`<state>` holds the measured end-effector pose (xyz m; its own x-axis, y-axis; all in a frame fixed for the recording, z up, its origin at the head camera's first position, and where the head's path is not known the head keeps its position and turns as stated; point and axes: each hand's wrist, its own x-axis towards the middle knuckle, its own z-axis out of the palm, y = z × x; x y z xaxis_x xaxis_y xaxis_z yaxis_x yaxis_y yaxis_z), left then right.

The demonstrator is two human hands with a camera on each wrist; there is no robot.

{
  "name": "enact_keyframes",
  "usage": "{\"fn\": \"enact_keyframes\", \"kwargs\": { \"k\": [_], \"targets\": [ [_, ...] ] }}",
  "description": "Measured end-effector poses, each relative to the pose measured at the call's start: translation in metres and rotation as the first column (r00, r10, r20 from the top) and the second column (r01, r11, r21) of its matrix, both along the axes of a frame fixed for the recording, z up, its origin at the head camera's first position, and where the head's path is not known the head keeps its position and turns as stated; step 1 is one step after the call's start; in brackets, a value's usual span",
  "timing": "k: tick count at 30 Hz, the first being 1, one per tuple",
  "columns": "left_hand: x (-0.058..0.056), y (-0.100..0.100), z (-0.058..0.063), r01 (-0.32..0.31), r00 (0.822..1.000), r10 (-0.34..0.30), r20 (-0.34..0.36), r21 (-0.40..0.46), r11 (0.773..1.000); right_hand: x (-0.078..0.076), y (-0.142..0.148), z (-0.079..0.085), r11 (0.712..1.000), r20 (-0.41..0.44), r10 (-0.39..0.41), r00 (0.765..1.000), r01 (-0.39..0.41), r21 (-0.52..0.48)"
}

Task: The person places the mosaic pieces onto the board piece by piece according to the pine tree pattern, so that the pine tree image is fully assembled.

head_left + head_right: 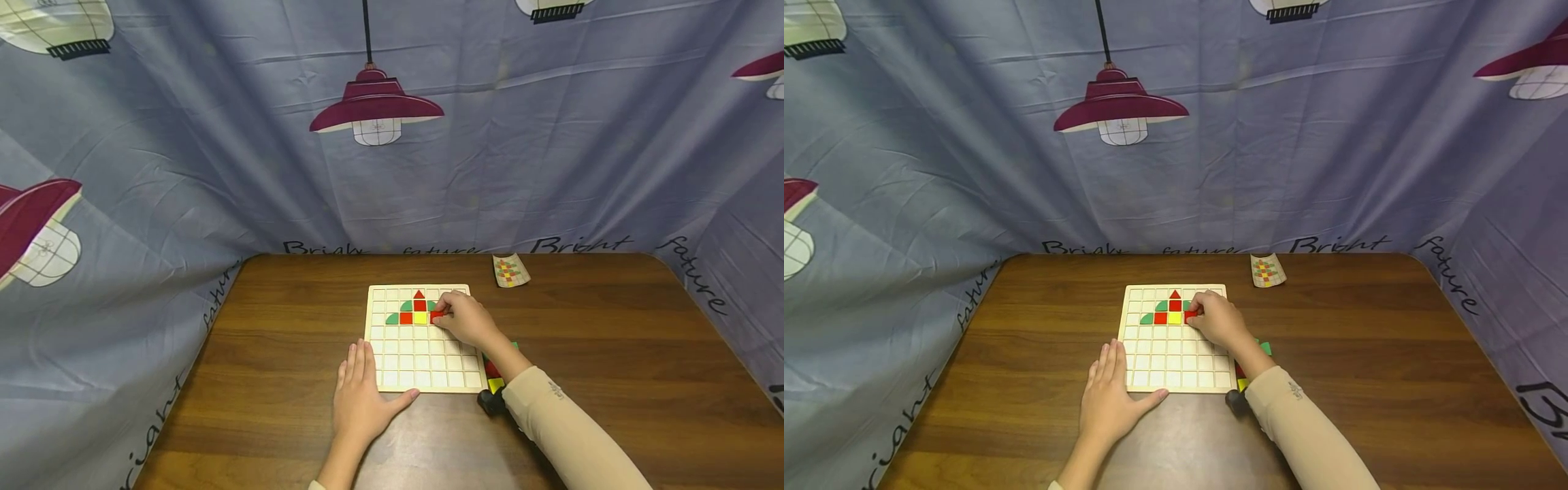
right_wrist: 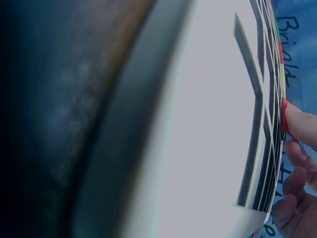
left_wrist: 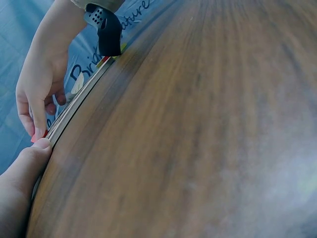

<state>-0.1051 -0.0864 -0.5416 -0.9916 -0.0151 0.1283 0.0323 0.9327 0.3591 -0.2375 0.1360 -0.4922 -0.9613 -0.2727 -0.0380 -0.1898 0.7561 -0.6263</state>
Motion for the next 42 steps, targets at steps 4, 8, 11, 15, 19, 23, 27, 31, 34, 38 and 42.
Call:
{"fn": "enact_keyframes", "kwargs": {
  "k": [4, 8, 11, 15, 19, 23, 27, 31, 34, 38, 42],
  "targets": [
    [0.000, 0.000, 0.000, -0.003, 1.000, 0.003, 0.001, -0.002, 1.000, 0.000, -0.001, -0.001, 1.000, -0.009, 0.002, 1.000, -0.002, 0.005],
    [0.000, 0.000, 0.000, -0.004, 1.000, 0.004, -0.006, -0.005, 1.000, 0.000, -0.001, -0.003, 1.000, -0.012, 0.010, 1.000, -0.010, -0.010],
    [-0.001, 0.000, 0.000, -0.004, 1.000, 0.004, -0.007, -0.004, 1.000, 0.000, 0.000, -0.004, 1.000, -0.015, 0.019, 1.000, -0.019, -0.016],
    [-0.001, 0.001, 0.000, 0.000, 1.000, 0.000, -0.004, -0.002, 1.000, 0.000, 0.000, -0.005, 1.000, -0.015, 0.020, 1.000, -0.020, -0.011],
    [-0.001, 0.001, 0.001, 0.000, 1.000, 0.000, -0.001, 0.001, 1.000, 0.000, -0.001, -0.006, 1.000, -0.016, 0.014, 1.000, -0.014, 0.000],
    [-0.001, 0.001, 0.001, -0.003, 1.000, 0.003, 0.000, 0.001, 1.000, 0.000, -0.002, -0.006, 1.000, -0.018, 0.012, 1.000, -0.011, 0.022],
    [-0.001, 0.001, 0.001, -0.003, 1.000, 0.003, -0.002, -0.003, 1.000, 0.001, -0.002, -0.005, 0.999, -0.018, 0.013, 1.000, -0.012, 0.043],
    [0.000, 0.001, 0.000, -0.001, 1.000, 0.000, -0.009, -0.003, 1.000, 0.002, -0.001, -0.003, 0.998, -0.027, 0.016, 0.999, -0.015, 0.054],
    [0.000, 0.001, -0.002, 0.000, 1.000, 0.000, -0.008, -0.002, 1.000, 0.003, -0.001, -0.002, 0.998, -0.040, 0.021, 0.999, -0.018, 0.066],
    [-0.001, 0.001, -0.002, -0.002, 1.000, 0.002, -0.003, -0.001, 1.000, 0.004, 0.003, 0.002, 0.997, -0.045, 0.033, 0.998, -0.030, 0.073],
    [0.000, 0.001, -0.002, -0.004, 1.000, 0.004, -0.006, -0.002, 1.000, 0.005, 0.014, 0.007, 0.999, -0.034, 0.024, 0.999, -0.022, 0.043]
  ]
}}
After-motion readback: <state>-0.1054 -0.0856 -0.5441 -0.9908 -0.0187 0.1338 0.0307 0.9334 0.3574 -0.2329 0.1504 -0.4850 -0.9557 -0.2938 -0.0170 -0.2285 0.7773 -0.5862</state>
